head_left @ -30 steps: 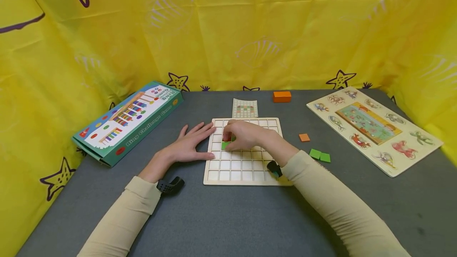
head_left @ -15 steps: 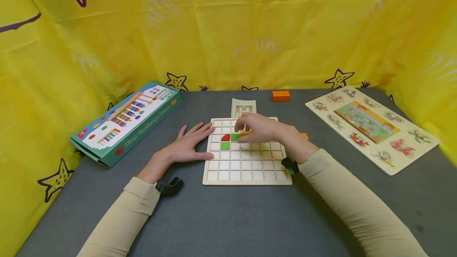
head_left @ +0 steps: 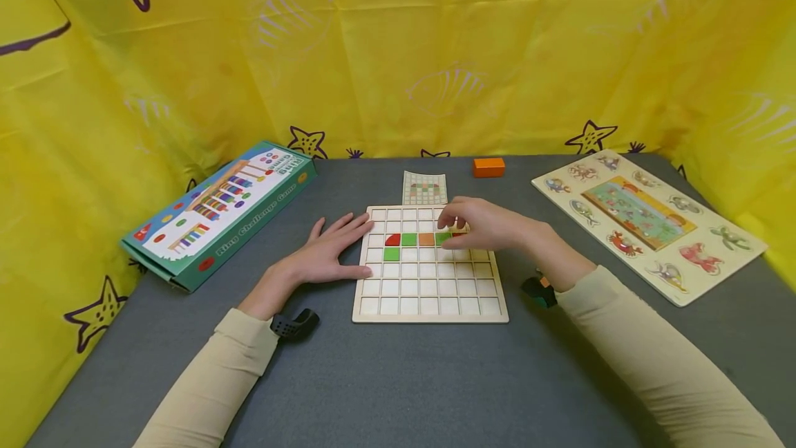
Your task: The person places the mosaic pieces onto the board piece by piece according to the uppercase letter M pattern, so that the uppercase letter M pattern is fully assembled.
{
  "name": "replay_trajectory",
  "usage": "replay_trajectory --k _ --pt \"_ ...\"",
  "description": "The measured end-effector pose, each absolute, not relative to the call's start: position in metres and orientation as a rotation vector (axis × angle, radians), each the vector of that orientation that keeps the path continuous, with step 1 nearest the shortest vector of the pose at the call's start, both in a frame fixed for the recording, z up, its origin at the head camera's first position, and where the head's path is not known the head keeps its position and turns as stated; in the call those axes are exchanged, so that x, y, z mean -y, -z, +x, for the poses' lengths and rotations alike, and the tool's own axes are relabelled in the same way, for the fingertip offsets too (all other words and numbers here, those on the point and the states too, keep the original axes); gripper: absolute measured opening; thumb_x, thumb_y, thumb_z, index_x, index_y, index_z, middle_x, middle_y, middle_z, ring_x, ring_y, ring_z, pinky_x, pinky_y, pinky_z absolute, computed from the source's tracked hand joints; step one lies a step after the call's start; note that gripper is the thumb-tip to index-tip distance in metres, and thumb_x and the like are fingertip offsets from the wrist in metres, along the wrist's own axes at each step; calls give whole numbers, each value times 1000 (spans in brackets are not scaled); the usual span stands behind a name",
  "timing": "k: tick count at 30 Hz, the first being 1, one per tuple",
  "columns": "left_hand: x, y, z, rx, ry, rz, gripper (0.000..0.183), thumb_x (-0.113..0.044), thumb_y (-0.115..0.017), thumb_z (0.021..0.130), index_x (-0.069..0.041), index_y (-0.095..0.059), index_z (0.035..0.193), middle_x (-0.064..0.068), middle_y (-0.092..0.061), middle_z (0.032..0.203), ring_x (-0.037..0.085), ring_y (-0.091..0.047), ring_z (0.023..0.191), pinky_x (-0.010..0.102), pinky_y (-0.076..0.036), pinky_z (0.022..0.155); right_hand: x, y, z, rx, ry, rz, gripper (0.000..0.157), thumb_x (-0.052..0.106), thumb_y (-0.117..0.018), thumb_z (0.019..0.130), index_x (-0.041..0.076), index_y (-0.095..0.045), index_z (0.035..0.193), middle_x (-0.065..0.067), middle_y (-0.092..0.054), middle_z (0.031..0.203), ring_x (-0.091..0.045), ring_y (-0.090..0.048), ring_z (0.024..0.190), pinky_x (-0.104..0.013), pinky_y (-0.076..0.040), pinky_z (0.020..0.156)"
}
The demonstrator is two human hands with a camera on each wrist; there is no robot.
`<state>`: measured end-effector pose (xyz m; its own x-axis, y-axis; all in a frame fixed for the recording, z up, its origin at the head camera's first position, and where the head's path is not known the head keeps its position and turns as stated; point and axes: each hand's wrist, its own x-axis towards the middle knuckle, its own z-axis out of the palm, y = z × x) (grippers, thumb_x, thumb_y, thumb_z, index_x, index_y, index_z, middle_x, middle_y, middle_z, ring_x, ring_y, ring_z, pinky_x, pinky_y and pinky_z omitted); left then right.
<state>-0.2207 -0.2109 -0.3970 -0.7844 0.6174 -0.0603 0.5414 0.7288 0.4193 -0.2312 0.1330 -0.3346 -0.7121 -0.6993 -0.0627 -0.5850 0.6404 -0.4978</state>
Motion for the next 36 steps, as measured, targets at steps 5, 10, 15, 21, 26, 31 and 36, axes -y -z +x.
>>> replay_trajectory --k 5,10,15,21,26,31,36 --pt "211 397 -221 -2735 -577 924 96 -64 -64 90 -19 -21 163 0 -12 169 30 -3 154 67 10 111 -147 335 -231 -2622 693 -1038 31 23 -77 92 5 -70 115 -6 -62 112 -26 -58 101 -42 -50 89" --pt "209 395 -220 -2729 -577 914 97 -64 -64 90 -20 -21 164 -1 -12 169 29 -3 154 65 11 112 -160 333 -231 -2642 697 -1004 31 22 -77 91 5 -69 115 -9 -62 113 -28 -58 102 -43 -49 88" --pt "210 396 -220 -2730 -568 910 97 -64 -64 90 -20 -20 164 -1 -11 169 29 -2 154 65 11 112 -171 336 -233 -2671 687 -986 28 21 -77 91 4 -70 113 -9 -62 112 -27 -58 97 -42 -49 84" --pt "210 398 -220 -2737 -566 910 98 -66 -63 89 -20 -20 164 -2 -11 169 28 -2 154 65 11 112 -185 335 -231 -2695 704 -967 29 21 -77 92 3 -69 113 -9 -63 109 -28 -57 96 -43 -49 83" --pt "210 399 -220 -2741 -572 915 98 -66 -63 89 -20 -20 164 -1 -12 169 28 -2 154 65 10 112 -196 335 -229 -2720 720 -944 29 18 -78 91 2 -70 114 -11 -63 110 -29 -58 98 -44 -51 82" --pt "210 397 -219 -2738 -581 915 97 -64 -64 90 -20 -20 164 -1 -12 169 29 -3 154 65 10 112 -207 337 -228 -2737 733 -937 29 15 -78 90 1 -70 114 -11 -63 109 -30 -59 99 -47 -51 84" --pt "210 396 -219 -2737 -580 914 96 -64 -64 90 -20 -21 164 -1 -12 169 29 -3 154 65 10 112 -218 340 -227 -2742 749 -892 29 17 -77 92 2 -70 115 -11 -63 111 -30 -57 100 -48 -50 85"
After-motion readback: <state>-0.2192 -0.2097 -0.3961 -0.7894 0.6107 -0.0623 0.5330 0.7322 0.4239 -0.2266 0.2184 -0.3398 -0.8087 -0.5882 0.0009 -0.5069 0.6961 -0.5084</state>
